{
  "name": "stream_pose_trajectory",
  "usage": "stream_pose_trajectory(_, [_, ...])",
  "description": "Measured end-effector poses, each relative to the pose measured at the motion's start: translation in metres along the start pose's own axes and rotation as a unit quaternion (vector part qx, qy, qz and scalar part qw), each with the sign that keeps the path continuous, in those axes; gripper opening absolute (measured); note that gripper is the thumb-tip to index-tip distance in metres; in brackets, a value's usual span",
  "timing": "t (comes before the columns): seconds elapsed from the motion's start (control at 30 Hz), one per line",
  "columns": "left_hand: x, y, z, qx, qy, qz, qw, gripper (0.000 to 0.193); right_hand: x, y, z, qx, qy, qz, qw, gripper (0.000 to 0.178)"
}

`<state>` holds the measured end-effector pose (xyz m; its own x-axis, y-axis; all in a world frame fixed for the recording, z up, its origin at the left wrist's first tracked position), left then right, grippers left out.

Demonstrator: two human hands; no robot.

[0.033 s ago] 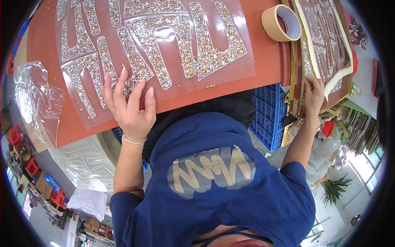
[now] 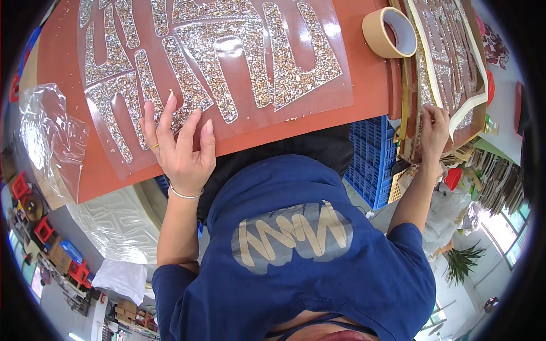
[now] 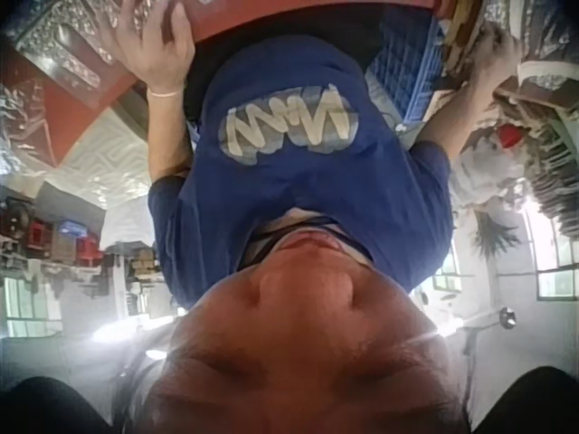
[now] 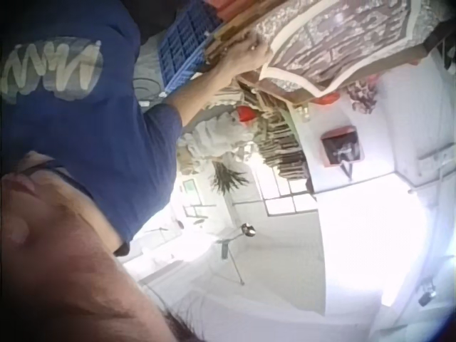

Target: Applying transfer film to decorative shoe upper components on a manufacturing table.

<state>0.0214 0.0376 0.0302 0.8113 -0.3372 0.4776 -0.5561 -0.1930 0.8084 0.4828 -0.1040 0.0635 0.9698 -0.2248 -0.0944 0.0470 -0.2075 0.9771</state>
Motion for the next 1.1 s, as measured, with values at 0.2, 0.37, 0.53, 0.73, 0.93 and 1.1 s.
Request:
stream_pose_trajectory(0.2, [0.001, -0.001, 0.001, 0.003, 0.004, 0.002, 1.000, 0.019, -0.107, 0.001, -0.027, 0.130, 0.157, -0.121, 0.972, 0.014])
stream_pose_trajectory(0.37, [-0.001, 0.001, 0.001, 0.004, 0.007, 0.002, 1.000, 0.018, -0.211, -0.047, -0.045, 0.055, 0.332, -0.298, 0.893, 0.024])
stream_pose_trajectory(0.53, [0.000, 0.001, 0.001, 0.011, 0.012, 0.012, 1.000, 0.017, -0.221, -0.057, -0.055, 0.076, 0.383, -0.269, 0.880, 0.024])
stream_pose_trajectory(0.73, [0.000, 0.002, 0.001, 0.010, 0.008, 0.009, 1.000, 0.017, -0.223, -0.059, -0.053, 0.065, 0.457, -0.214, 0.861, 0.030])
stream_pose_trajectory(0.93, [-0.001, 0.000, 0.000, 0.006, 0.008, 0.008, 1.000, 0.017, -0.243, -0.046, -0.040, 0.016, 0.502, -0.122, 0.856, 0.036])
stream_pose_trajectory(1.1, [0.000, 0.001, 0.000, 0.011, 0.008, 0.007, 1.000, 0.017, -0.260, -0.039, -0.037, -0.070, 0.568, 0.017, 0.820, 0.035])
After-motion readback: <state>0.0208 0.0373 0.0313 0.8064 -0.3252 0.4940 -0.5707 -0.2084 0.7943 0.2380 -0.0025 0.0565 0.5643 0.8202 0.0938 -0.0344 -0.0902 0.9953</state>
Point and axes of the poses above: each hand's wrist, its own z-axis away from the middle knuckle, its own y-axis out of the back of the hand, x = y × z, the point moved 5 cm from there along -z, towards the middle knuckle, and after that the axes turned 13 degrees about y, right-handed, at the moved point
